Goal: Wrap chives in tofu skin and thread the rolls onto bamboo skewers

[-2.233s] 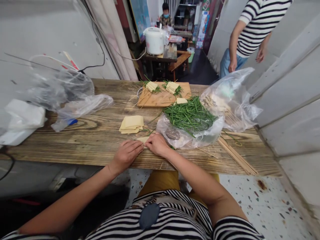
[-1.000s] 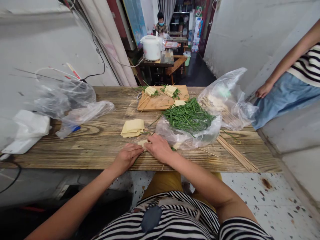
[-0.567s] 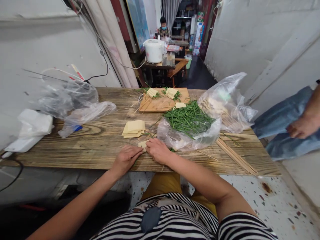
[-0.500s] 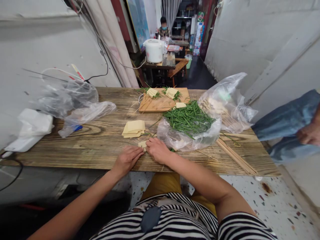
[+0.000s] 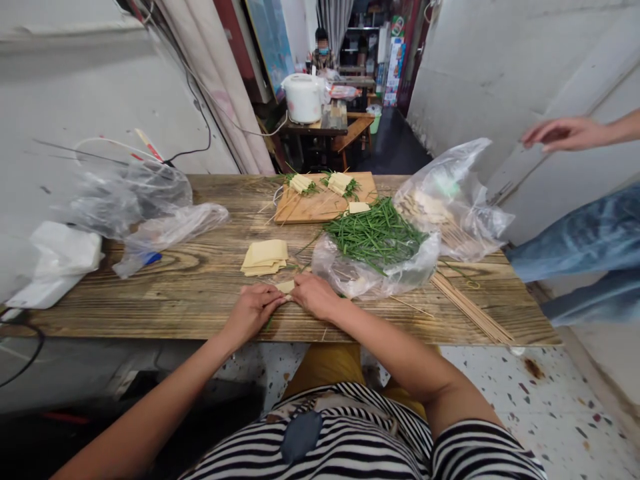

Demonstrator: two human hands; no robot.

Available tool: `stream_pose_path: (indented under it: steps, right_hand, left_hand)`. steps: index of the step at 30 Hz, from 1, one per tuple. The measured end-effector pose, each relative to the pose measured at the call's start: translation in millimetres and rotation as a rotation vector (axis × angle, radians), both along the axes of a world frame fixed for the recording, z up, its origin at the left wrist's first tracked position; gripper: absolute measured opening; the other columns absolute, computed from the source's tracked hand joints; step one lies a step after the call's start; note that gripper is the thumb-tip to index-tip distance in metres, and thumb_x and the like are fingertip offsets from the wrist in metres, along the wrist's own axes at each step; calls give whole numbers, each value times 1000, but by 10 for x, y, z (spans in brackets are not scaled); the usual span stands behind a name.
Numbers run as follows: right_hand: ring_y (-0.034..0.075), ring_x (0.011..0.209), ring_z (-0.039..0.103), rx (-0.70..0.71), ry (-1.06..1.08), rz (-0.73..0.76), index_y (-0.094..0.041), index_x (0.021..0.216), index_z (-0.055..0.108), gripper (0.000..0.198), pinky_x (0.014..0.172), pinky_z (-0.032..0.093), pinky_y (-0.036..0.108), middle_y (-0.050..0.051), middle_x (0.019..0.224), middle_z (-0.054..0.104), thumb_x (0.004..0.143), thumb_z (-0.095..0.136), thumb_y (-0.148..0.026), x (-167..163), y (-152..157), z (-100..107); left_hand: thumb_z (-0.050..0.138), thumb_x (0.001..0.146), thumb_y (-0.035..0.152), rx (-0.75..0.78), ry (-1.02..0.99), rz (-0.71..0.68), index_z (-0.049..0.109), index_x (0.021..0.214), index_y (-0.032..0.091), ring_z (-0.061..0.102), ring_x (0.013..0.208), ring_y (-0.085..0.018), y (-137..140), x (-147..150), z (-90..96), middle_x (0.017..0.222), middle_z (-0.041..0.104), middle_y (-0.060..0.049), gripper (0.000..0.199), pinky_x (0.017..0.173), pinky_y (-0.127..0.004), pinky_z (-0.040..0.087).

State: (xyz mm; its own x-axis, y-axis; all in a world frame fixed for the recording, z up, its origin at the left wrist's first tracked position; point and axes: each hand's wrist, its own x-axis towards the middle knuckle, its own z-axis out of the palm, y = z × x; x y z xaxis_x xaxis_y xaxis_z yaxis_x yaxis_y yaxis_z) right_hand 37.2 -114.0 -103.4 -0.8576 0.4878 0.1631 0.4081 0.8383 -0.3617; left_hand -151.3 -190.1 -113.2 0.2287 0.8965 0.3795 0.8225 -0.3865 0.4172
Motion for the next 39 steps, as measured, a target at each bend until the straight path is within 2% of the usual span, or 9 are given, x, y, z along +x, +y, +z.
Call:
stream_pose_path:
  steps: [4, 7, 11, 16, 20, 22, 28, 35, 39]
  right_hand:
    - [17, 80, 53, -56, 53, 80, -14, 85, 74, 17, 73, 38, 26, 8, 83, 65, 91, 60, -22, 4, 89, -21]
    - [16, 78, 54, -53, 49, 101, -13, 83, 74, 16, 73, 39, 26, 8, 80, 66, 90, 61, -21, -14, 121, -26]
    - [16, 74, 55, -66, 59, 120, -11, 75, 73, 16, 74, 40, 26, 8, 75, 66, 87, 64, -16, -39, 149, -11]
    - [15, 74, 56, -145, 112, 125, -14, 81, 75, 9, 70, 40, 24, 5, 75, 66, 85, 66, -15, -37, 197, 4]
    - [14, 73, 55, -179, 130, 100, -15, 82, 76, 9, 69, 40, 23, 4, 74, 64, 84, 67, -15, -31, 196, 5]
    - [14, 74, 55, -189, 133, 71, -14, 81, 76, 8, 69, 40, 23, 5, 77, 65, 83, 69, -16, -32, 187, 7]
    - [14, 77, 58, -282, 130, 57, -15, 87, 78, 9, 71, 41, 23, 5, 80, 69, 82, 70, -16, -43, 212, 12]
    - [13, 76, 59, -366, 194, -17, -15, 84, 78, 8, 71, 40, 22, 5, 80, 70, 82, 70, -16, -15, 219, -7]
    - [13, 74, 57, -345, 180, -25, -13, 80, 77, 10, 69, 39, 22, 5, 76, 67, 83, 67, -14, -25, 201, -13]
  left_hand:
    - [55, 93, 38, -92, -36, 18, 75, 79, 23, 62, 77, -16, 22, -32, 22, 81, 72, -2, 28, 73, -32, 39]
    - [57, 92, 43, -89, -130, 44, 76, 82, 24, 65, 77, -17, 16, -54, -40, 82, 73, -2, 28, 75, -33, 42]
    - [58, 91, 43, 18, -160, 86, 75, 92, 24, 66, 78, -17, -22, -62, -125, 84, 74, -2, 25, 75, -33, 42]
    - [56, 94, 34, 172, -23, 11, 74, 89, 25, 60, 69, -13, -54, -52, -99, 74, 68, 0, 21, 70, -31, 37]
    - [56, 93, 27, 239, 45, -32, 73, 89, 24, 61, 89, -18, -47, -38, -40, 92, 71, -4, 18, 77, -33, 40]
    - [55, 94, 24, 251, 53, -71, 71, 92, 23, 61, 91, -19, -51, -30, -27, 93, 73, -4, 17, 78, -34, 40]
    - [55, 93, 23, 185, 76, -52, 71, 93, 22, 61, 82, -17, -52, -33, -49, 88, 73, -3, 16, 76, -34, 38]
    - [56, 93, 30, -3, -67, -19, 74, 86, 23, 65, 78, -16, 19, -77, -66, 87, 73, -2, 21, 73, -32, 42]
    - [55, 93, 33, 42, -89, -5, 74, 89, 24, 66, 78, -16, -6, -80, -81, 84, 73, -2, 21, 72, -32, 42]
